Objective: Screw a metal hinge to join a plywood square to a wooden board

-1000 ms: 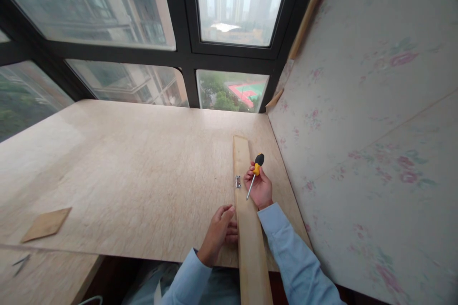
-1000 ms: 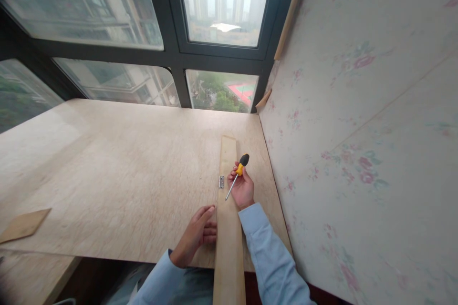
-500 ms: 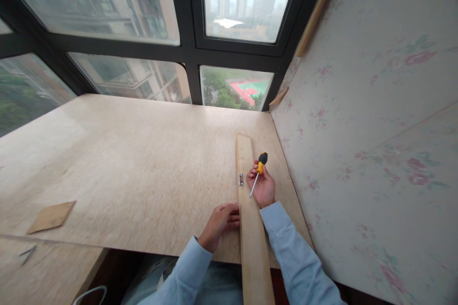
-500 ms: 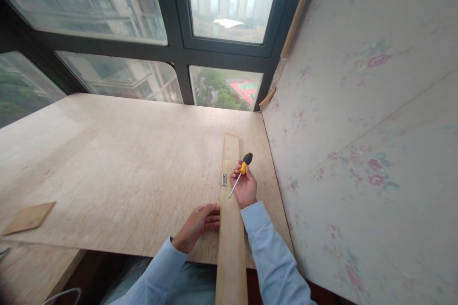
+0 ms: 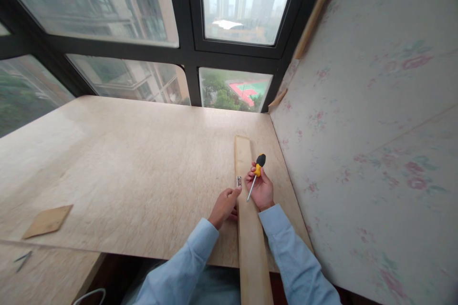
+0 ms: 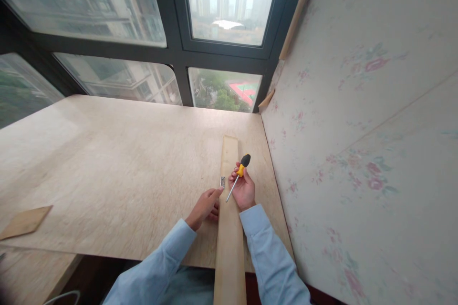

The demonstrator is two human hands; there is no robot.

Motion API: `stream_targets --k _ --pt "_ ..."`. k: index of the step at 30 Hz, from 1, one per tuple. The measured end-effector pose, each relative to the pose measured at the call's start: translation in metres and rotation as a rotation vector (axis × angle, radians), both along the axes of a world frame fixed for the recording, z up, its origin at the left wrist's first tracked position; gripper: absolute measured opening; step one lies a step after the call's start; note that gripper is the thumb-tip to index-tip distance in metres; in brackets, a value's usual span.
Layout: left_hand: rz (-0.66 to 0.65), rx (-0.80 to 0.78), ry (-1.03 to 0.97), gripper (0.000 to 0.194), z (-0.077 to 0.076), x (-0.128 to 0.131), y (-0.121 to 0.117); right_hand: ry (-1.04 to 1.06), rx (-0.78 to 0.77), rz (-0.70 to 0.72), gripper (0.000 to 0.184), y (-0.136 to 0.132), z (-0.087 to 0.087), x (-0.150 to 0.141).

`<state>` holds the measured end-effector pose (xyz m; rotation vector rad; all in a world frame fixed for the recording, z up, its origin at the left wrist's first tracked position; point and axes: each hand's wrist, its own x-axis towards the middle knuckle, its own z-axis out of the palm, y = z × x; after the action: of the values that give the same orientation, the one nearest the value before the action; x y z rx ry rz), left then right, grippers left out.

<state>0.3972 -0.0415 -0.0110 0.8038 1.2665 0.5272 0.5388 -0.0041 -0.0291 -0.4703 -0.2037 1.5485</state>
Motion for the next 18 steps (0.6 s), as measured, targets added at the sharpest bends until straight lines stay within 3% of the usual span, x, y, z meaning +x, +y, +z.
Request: stream_targets --k 9,14,18 --pt "0.021 0.12 0.024 0.032 -0.017 0.004 0.006 -0.041 0.027 -0.015 0.016 0.004 0.008 0.003" --pt "0.064 0.098 -0.016 0.031 -0.02 0.002 0.007 -0.327 0.127 -0.158 0.03 0.01 0.034 0.006" --pt "0.114 0.089 -0.02 0.036 -0.021 0.003 0.008 -0.61 0.296 -0.266 0.037 0.015 0.052 0.01"
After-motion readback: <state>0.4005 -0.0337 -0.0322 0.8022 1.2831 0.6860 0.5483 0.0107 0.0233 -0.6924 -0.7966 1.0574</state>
